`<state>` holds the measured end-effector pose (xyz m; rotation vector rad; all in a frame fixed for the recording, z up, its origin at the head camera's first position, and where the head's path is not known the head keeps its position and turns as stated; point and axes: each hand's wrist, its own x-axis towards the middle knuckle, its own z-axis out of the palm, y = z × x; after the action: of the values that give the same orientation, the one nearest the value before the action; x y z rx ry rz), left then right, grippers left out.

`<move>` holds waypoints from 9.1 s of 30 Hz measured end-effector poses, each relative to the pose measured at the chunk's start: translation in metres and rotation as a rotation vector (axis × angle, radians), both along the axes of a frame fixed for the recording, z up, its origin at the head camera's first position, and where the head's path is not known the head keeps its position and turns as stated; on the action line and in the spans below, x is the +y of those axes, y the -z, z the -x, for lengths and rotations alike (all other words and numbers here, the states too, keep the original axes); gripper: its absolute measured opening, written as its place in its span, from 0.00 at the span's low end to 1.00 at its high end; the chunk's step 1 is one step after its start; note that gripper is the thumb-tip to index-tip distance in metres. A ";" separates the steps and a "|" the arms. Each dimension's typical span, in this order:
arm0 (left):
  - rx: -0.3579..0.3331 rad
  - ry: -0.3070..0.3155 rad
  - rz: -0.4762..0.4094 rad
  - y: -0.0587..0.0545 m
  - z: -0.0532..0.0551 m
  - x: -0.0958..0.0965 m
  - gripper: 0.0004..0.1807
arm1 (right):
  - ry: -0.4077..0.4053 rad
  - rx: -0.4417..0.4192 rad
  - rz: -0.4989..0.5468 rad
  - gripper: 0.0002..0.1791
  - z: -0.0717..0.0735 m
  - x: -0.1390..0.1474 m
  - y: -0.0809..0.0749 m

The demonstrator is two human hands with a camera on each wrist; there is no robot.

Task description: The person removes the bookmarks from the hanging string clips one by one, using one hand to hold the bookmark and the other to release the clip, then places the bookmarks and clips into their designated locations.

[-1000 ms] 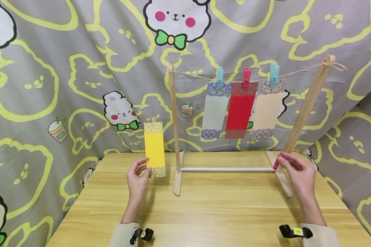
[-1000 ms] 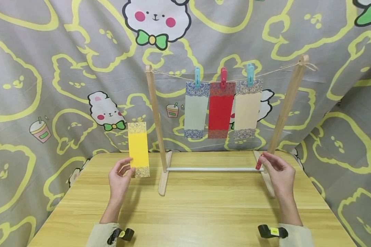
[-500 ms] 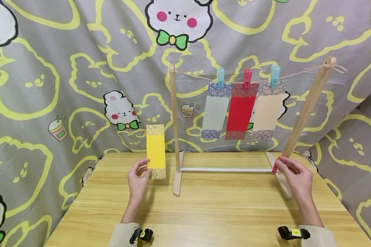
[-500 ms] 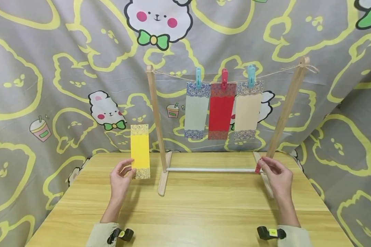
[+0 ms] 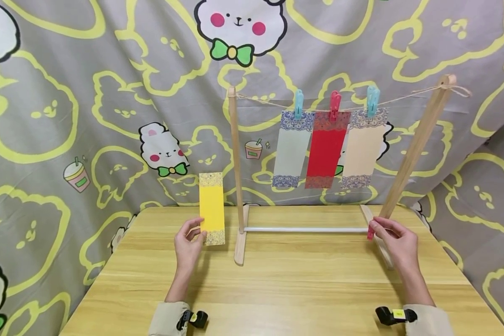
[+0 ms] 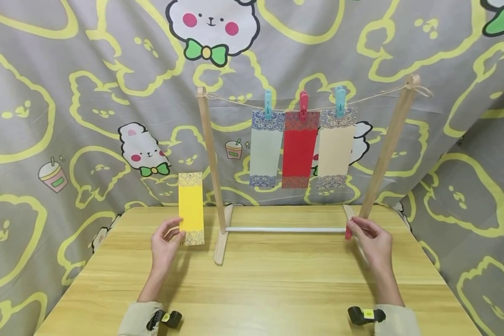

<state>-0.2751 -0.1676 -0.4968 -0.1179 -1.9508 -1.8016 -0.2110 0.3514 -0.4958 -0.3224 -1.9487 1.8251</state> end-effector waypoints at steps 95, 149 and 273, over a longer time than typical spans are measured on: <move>-0.396 0.167 0.440 0.022 -0.005 -0.007 0.30 | -0.062 -0.268 -0.834 0.17 0.004 -0.019 0.024; -0.188 0.098 0.491 -0.019 -0.019 0.004 0.23 | -0.048 -0.058 -0.786 0.23 -0.007 -0.015 -0.021; 0.244 0.225 0.105 -0.091 -0.029 0.107 0.17 | -0.056 0.495 -0.565 0.21 0.008 -0.143 -0.091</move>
<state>-0.2459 -0.0606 -0.4060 -0.5847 -1.9163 -1.7248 -0.2187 0.2083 -0.4047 0.3355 -2.0001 1.1541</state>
